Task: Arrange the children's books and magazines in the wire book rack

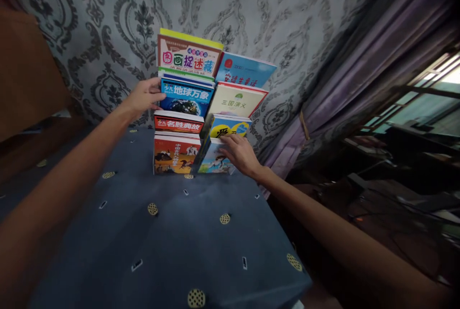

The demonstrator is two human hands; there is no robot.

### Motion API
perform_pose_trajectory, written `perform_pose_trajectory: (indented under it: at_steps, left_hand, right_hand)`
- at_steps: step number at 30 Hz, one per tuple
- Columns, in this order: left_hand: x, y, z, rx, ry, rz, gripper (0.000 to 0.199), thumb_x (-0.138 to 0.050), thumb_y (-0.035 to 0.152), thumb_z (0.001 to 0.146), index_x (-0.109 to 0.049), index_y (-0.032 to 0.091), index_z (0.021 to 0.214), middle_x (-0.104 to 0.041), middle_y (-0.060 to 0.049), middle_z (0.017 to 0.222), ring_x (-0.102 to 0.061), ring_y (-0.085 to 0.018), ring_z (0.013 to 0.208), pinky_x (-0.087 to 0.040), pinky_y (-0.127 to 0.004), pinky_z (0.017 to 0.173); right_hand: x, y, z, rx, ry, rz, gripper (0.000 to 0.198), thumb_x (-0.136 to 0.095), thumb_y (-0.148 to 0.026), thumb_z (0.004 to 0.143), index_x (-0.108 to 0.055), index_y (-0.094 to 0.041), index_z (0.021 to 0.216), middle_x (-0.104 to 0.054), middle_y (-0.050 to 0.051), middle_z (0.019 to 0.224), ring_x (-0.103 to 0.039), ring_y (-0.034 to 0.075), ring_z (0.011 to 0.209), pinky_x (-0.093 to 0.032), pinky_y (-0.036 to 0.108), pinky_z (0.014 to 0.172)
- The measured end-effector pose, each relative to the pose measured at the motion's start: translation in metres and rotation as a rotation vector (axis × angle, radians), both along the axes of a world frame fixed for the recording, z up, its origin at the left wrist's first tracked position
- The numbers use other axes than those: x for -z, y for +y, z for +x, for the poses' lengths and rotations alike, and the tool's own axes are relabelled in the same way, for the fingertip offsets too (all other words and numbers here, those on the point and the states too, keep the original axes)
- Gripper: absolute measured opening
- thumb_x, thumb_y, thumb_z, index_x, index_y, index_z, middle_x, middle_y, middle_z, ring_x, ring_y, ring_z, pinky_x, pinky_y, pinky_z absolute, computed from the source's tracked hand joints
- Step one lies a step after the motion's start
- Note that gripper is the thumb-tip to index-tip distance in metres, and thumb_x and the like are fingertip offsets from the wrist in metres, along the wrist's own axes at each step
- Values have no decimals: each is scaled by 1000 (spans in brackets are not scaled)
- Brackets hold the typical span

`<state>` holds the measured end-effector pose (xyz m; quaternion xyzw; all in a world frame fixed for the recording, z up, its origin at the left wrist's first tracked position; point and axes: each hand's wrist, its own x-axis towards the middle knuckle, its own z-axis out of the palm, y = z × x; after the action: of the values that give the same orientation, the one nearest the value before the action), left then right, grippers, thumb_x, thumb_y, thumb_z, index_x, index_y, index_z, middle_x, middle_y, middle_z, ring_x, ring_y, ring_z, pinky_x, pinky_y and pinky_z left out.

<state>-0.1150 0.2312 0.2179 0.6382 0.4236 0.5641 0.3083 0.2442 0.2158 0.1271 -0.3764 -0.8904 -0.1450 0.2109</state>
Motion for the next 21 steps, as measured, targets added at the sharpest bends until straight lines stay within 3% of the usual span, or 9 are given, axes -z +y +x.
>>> perform_pose_trajectory:
  at_steps: [5,11,17,21]
  left_hand:
    - [0,0,1,27,29,-17,41,-75,19,78,-65,20,118,-71,-6,104,-68,-27,107,-62,-43,86]
    - [3,3,-1,46,29,1,43,-75,20,79,-65,20,121,-73,-7,105,-69,-25,101,-63,-41,82]
    - [4,5,-3,90,22,41,38,-76,20,77,-68,19,114,-73,-5,99,-71,-20,88,-61,-27,68]
    - [4,4,-3,81,14,40,39,-78,21,77,-67,20,115,-72,-4,96,-71,-24,95,-63,-35,76]
  right_hand:
    - [8,5,-2,-11,70,-37,30,-53,-30,98,-62,-17,123,-65,15,111,-59,31,107,-48,44,92]
    - [9,5,2,-48,130,-86,26,-52,-31,98,-63,-19,118,-65,14,109,-59,30,104,-50,44,92]
    - [-15,10,3,-28,79,-328,39,-42,-48,102,-62,-18,119,-69,14,119,-64,29,109,-49,39,92]
    - [-36,21,0,59,-121,-484,51,-46,-64,95,-65,-17,104,-72,11,96,-67,27,87,-47,33,74]
